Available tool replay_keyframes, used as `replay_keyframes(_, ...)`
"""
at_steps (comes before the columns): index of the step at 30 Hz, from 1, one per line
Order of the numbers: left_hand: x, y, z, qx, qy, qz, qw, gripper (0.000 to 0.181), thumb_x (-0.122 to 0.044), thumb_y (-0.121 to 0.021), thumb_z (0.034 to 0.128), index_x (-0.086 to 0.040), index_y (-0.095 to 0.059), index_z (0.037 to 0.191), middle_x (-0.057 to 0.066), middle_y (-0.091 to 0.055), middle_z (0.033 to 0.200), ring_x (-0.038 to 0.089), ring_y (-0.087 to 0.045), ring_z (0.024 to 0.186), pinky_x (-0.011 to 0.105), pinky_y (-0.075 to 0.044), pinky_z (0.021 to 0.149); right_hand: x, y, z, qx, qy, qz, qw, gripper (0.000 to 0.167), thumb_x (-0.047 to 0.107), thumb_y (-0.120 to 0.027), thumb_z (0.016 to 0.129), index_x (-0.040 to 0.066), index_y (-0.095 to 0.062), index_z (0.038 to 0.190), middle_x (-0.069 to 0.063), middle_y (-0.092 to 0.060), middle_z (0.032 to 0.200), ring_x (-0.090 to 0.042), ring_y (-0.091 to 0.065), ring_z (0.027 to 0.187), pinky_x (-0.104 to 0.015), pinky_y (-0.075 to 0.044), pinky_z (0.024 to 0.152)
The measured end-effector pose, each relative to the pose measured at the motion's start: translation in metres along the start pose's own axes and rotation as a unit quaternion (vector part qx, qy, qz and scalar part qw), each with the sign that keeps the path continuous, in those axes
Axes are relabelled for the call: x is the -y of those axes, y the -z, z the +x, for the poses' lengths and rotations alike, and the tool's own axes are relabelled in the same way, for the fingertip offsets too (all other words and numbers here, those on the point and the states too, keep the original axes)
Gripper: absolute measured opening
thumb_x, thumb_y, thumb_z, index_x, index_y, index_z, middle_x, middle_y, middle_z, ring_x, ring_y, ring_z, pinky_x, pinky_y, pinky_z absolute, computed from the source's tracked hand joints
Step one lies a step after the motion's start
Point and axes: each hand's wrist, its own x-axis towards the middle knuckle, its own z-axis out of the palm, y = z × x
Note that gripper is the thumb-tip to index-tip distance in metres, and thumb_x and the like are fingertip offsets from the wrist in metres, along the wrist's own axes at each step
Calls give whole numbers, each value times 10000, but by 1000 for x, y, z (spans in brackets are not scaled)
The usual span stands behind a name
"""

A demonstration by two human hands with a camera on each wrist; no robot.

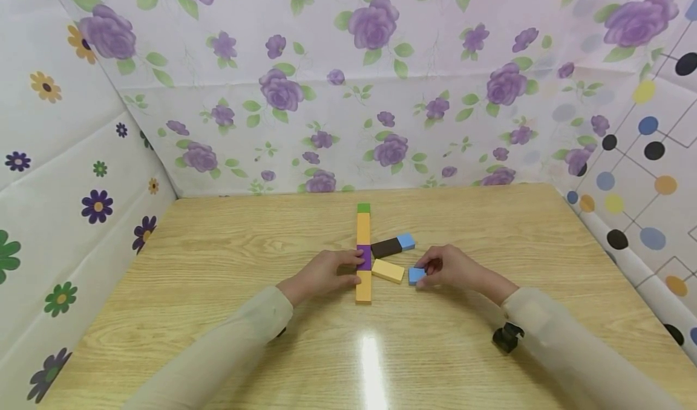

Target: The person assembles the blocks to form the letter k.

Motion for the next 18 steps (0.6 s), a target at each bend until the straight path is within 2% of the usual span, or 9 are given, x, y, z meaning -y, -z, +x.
replay_keyframes(8, -1, 0, 0, 10, 3, -18, 10000, 466, -240, -691, 899, -23, -592, 1299, 76, -483, 1434, 266, -437, 1331, 383, -359, 1101, 1, -2, 1, 30, -50, -127, 9999, 356, 258, -815, 777, 37, -708, 1034, -44, -634, 889, -155, -551, 762, -232, -498, 635)
replay_keyframes(18, -1, 0, 0, 35, 7, -19, 10000, 469, -242, -687, 901, -25, -587, 1305, 77, -475, 1440, 269, -429, 1337, 384, -356, 1102, 5, -4, 2, 26, 99, -283, 9995, 318, 255, -794, 801, 45, -710, 1025, 10, -629, 846, -142, -552, 729, -229, -489, 612)
